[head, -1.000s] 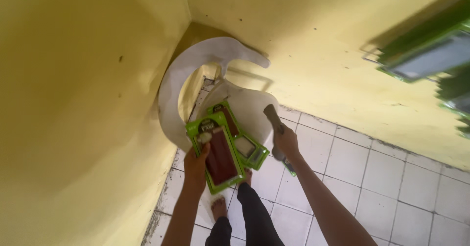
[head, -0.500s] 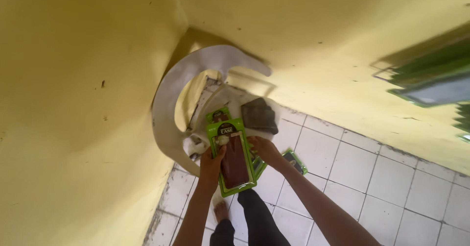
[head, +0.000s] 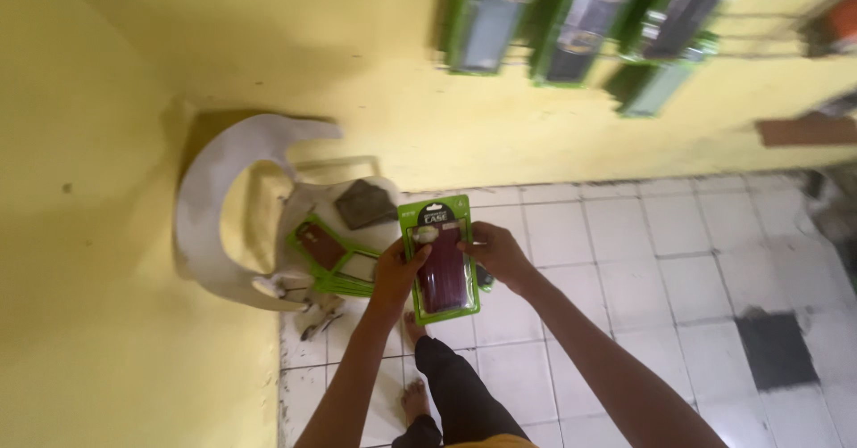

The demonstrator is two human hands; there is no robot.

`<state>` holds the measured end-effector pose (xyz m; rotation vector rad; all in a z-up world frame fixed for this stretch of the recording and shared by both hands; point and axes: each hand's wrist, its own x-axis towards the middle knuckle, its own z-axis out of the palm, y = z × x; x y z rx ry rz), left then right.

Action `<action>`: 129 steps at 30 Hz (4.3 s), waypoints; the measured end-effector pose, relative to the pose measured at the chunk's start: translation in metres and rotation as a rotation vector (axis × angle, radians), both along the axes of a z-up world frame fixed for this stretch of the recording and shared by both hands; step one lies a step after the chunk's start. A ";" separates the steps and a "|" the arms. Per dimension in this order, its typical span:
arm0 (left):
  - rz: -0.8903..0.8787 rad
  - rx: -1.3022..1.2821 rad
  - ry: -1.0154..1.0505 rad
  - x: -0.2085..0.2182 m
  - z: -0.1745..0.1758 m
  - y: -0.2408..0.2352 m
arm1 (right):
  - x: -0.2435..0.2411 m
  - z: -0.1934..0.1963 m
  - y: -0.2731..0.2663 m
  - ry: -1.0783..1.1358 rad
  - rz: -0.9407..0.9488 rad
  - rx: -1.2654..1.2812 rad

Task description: The person repeatedly picks up packaged phone cases from a wall display, wipes them with a cloth, and returns them to the display. The person handles multiple cases one at a time in a repetitive cycle.

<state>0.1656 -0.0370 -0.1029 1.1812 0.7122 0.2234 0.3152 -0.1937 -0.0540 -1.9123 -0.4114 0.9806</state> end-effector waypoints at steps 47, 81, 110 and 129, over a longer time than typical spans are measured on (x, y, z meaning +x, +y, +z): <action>-0.001 0.599 0.097 0.552 0.016 -0.253 | 0.502 -0.018 -0.277 -0.453 -0.312 0.003; 0.051 0.551 0.082 0.561 -0.077 -0.227 | 0.538 -0.102 -0.270 -0.290 -0.334 -0.019; 0.826 0.136 0.281 -0.114 -0.062 -0.177 | 0.090 -0.136 -0.123 0.117 0.380 0.160; 0.707 0.152 0.223 -0.142 -0.155 0.094 | -0.035 -0.209 0.164 0.279 0.289 0.026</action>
